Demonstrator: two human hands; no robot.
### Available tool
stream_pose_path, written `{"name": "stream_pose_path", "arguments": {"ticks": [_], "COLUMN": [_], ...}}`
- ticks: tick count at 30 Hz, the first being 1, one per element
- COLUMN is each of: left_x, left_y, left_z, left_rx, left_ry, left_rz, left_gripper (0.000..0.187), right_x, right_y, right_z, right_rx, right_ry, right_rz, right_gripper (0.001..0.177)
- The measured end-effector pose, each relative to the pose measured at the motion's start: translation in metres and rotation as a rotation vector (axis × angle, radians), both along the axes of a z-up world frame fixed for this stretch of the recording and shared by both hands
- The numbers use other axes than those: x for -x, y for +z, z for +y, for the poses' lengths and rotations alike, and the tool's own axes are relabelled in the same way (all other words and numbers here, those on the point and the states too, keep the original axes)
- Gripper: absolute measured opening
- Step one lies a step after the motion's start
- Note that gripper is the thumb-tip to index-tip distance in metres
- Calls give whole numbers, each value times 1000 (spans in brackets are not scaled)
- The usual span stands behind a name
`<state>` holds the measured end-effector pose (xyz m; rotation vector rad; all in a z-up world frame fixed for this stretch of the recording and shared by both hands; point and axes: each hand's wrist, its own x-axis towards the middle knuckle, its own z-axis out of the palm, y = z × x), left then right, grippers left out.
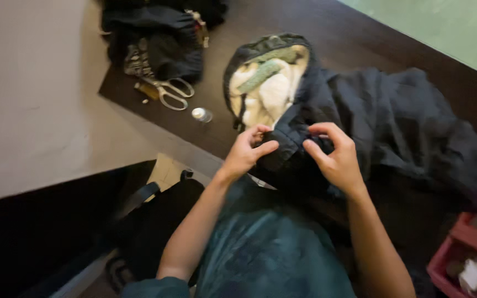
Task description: The person cleans a jacket by hand on a table, first applying a spray from a bottle to specific spots on the white fleece lining and then wiping it with the jacket's black outer material.
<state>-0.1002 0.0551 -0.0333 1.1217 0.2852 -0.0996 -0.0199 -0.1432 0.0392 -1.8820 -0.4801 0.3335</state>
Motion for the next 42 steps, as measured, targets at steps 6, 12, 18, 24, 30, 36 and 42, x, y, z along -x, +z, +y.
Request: {"name": "stream_pose_path", "arguments": {"ticks": [6,12,18,24,30,36,42], "left_x": [3,18,32,19,-23,-42,-48], "left_y": [-51,-74,-83,-107,-147,-168,-138], "left_z": [17,38,84,197,281,295,281], "left_rx": [-477,-546,-536,-965,-1279,-1436,-1562], "left_ry": [127,178,271,746,591,384,260], "left_rz": [202,289,267,577,851,913,831], "left_gripper": [37,23,22,24,26,29,29], "right_x": [19,38,43,47,53,57,57], "right_y": [-67,-117,-101,-92,-91,-88,-91], "right_z": [31,47,71,62,48,47,56], "right_rx": [123,210,208,205,224,274,247], "right_ry": [104,90,21,-37,-101,-197,-189], "right_rz": [-208,-237,-376,-346,-383,-303,-263], "right_gripper": [21,19,27,27,26,28,28]}}
